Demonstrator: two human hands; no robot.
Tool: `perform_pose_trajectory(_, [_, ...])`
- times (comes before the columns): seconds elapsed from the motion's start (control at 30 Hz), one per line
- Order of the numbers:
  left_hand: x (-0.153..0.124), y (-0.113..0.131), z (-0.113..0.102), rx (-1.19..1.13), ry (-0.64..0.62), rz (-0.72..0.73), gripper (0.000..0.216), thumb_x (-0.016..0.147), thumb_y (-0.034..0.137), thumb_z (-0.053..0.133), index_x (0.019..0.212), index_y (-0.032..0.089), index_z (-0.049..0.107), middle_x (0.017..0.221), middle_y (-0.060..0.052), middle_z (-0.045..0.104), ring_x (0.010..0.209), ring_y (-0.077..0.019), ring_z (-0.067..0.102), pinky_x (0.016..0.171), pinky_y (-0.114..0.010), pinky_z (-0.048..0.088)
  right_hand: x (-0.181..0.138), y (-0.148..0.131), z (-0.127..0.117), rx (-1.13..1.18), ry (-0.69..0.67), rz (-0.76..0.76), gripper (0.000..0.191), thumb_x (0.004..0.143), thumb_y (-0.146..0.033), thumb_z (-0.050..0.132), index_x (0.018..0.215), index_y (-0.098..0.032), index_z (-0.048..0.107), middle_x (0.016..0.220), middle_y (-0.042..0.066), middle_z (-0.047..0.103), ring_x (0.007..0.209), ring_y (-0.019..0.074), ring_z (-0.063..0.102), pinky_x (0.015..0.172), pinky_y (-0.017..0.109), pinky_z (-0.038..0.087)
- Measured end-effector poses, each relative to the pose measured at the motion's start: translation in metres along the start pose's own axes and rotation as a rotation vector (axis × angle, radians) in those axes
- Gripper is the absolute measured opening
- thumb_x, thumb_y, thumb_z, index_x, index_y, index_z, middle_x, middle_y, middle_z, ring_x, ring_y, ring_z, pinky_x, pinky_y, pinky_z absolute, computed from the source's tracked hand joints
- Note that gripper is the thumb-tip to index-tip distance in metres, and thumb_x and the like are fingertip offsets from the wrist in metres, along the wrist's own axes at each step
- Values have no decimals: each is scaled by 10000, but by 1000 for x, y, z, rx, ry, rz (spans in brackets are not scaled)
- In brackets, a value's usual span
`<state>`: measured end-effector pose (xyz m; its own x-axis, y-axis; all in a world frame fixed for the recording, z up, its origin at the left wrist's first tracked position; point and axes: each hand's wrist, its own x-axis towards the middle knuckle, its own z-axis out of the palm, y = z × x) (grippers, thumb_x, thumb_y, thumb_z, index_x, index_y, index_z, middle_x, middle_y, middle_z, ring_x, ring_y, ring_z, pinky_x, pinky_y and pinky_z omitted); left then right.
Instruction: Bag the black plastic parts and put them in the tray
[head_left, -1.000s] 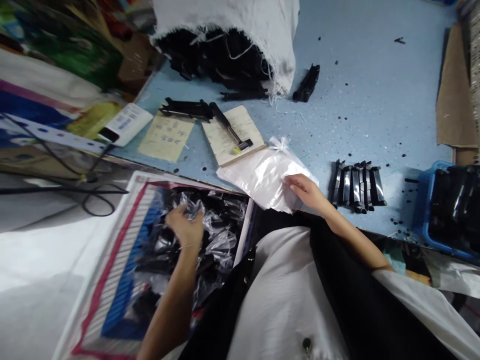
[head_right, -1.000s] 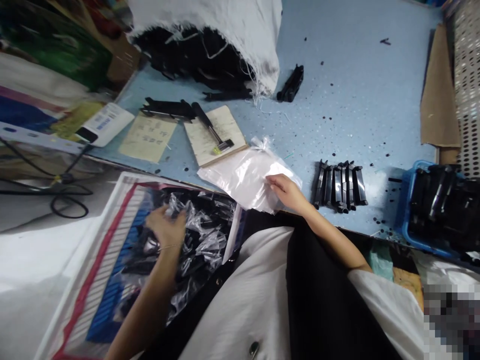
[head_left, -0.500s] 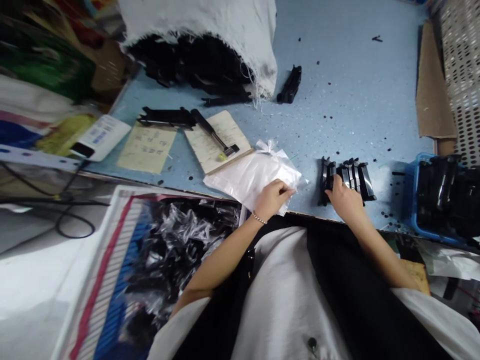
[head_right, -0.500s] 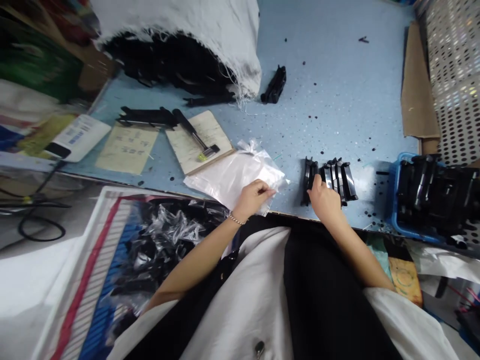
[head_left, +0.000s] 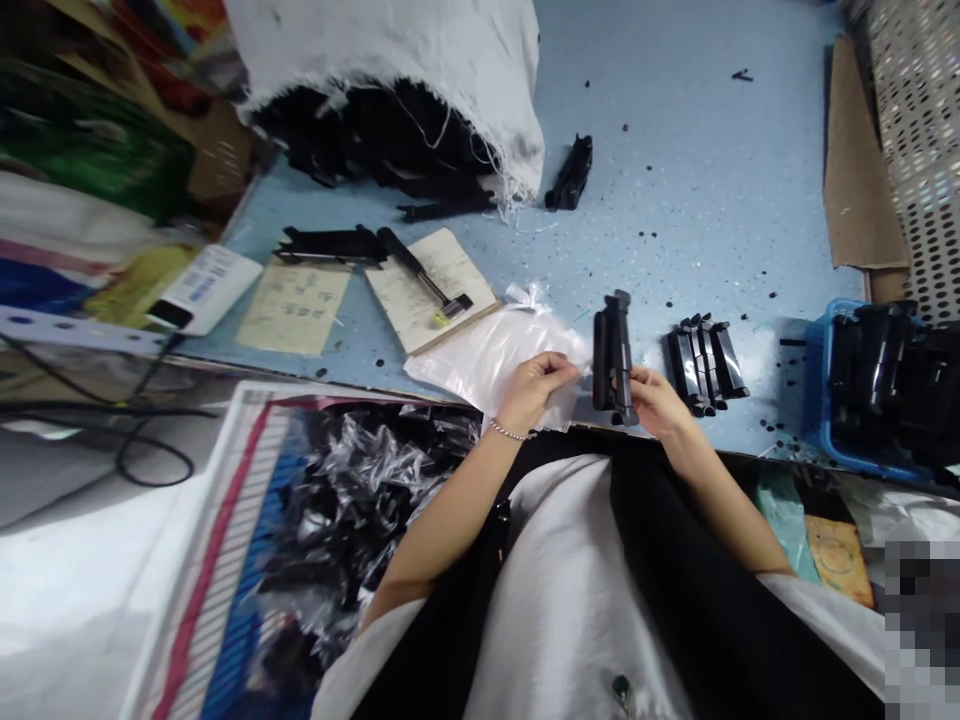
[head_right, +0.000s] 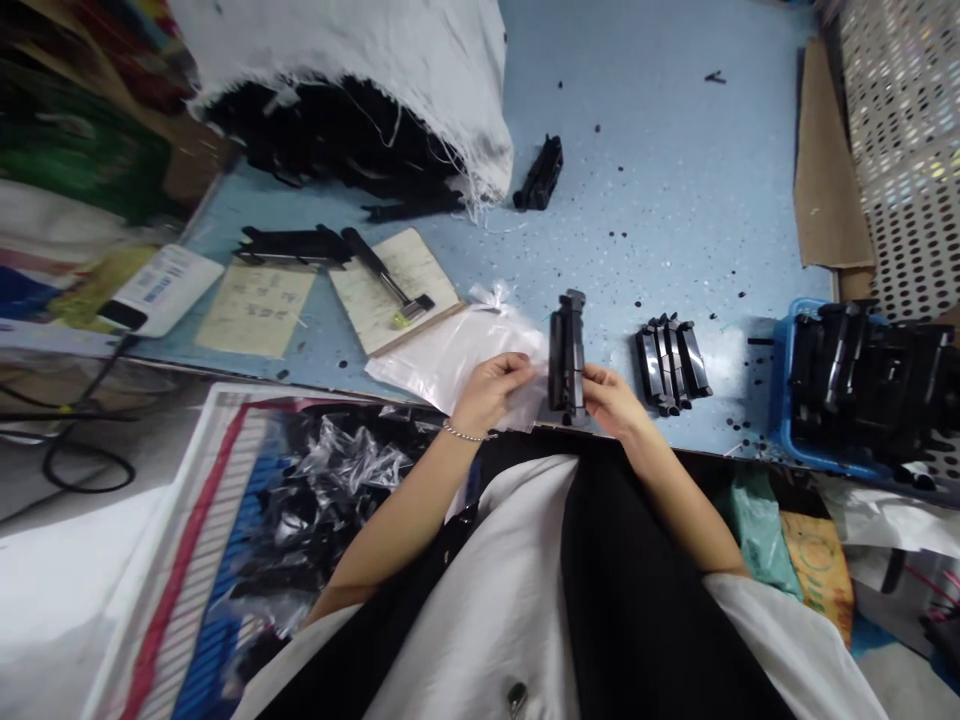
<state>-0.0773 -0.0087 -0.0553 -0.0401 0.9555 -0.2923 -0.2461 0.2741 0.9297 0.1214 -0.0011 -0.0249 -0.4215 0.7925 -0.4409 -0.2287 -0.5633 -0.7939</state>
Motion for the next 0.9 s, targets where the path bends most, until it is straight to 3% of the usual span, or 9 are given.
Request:
perform_pose_trajectory(0.13, [0, 1, -9, 12, 38, 68, 271, 745, 365, 750, 762, 200, 535, 745, 19, 601, 604, -100, 566, 584, -244, 480, -1, -6, -23, 7, 76, -25, 305, 607, -386, 883, 718, -204, 665, 716, 17, 701, 746, 188, 689, 631, 284, 546])
perform_pose_trajectory(0.23, [-5, 3, -7, 444, 12, 344, 17, 849, 204, 600, 855, 204, 616, 989, -42, 685, 849, -158, 663, 787, -321, 563, -6, -14, -33, -25, 150, -56, 303, 610, -407, 876, 734, -215, 676, 758, 23, 722, 790, 203, 700, 644, 295, 556])
perform_pose_trajectory(0.3, [-8, 5, -3, 759, -48, 488, 220, 879, 108, 512, 965, 209, 687, 1147, -70, 686, 1070, -196, 652, 969, -375, 539, -16, -19, -34, -55, 207, -98, 296, 637, -412, 860, 801, -225, 698, 776, 18, 724, 782, 197, 697, 645, 295, 560])
perform_pose_trajectory(0.37, [-9, 5, 2, 918, -75, 541, 328, 899, 86, 493, 1129, 206, 694, 1244, -87, 661, 1109, -202, 648, 1028, -383, 520, -31, -22, -32, -42, 236, -106, 311, 700, -437, 825, 911, -235, 717, 797, 21, 726, 767, 195, 696, 634, 297, 567])
perform_pose_trajectory(0.5, [-5, -2, 8, 867, -113, 524, 483, 868, 128, 607, 1343, 213, 577, 1384, -119, 575, 832, -132, 670, 842, -317, 589, -64, -14, -21, 105, 3, 196, 381, 827, -495, 728, 1049, -186, 705, 794, 63, 721, 667, 192, 689, 543, 285, 578])
perform_pose_trajectory(0.57, [-4, -5, 8, 825, -111, 551, 592, 844, 114, 623, 1412, 230, 506, 1427, -134, 541, 881, -146, 675, 825, -315, 596, -71, -5, -17, 233, -129, 355, 346, 853, -435, 715, 1042, -147, 690, 813, 81, 727, 658, 167, 691, 537, 237, 589])
perform_pose_trajectory(0.67, [-11, -5, 7, 874, -99, 568, 738, 859, 94, 592, 1537, 251, 347, 1528, -167, 444, 1038, -200, 681, 858, -342, 604, -62, 6, -17, 418, -155, 424, 247, 906, -329, 655, 1044, -124, 672, 855, 68, 732, 666, 103, 681, 571, 148, 585])
perform_pose_trajectory(0.77, [-29, -1, 11, 971, -208, 633, 808, 908, 88, 531, 1610, 286, 183, 1592, -171, 373, 1223, -259, 636, 919, -371, 606, -43, 11, -19, 359, -57, 352, 181, 902, -302, 655, 979, -139, 676, 819, 38, 714, 622, 89, 650, 547, 151, 569])
perform_pose_trajectory(0.9, [-52, 6, 24, 976, -492, 789, 828, 954, 91, 482, 1632, 287, 50, 1602, -156, 381, 1455, -267, 453, 1114, -417, 520, -26, 13, -8, -184, 196, -49, 191, 829, -350, 722, 897, -175, 685, 801, 26, 703, 747, 163, 667, 655, 255, 577])
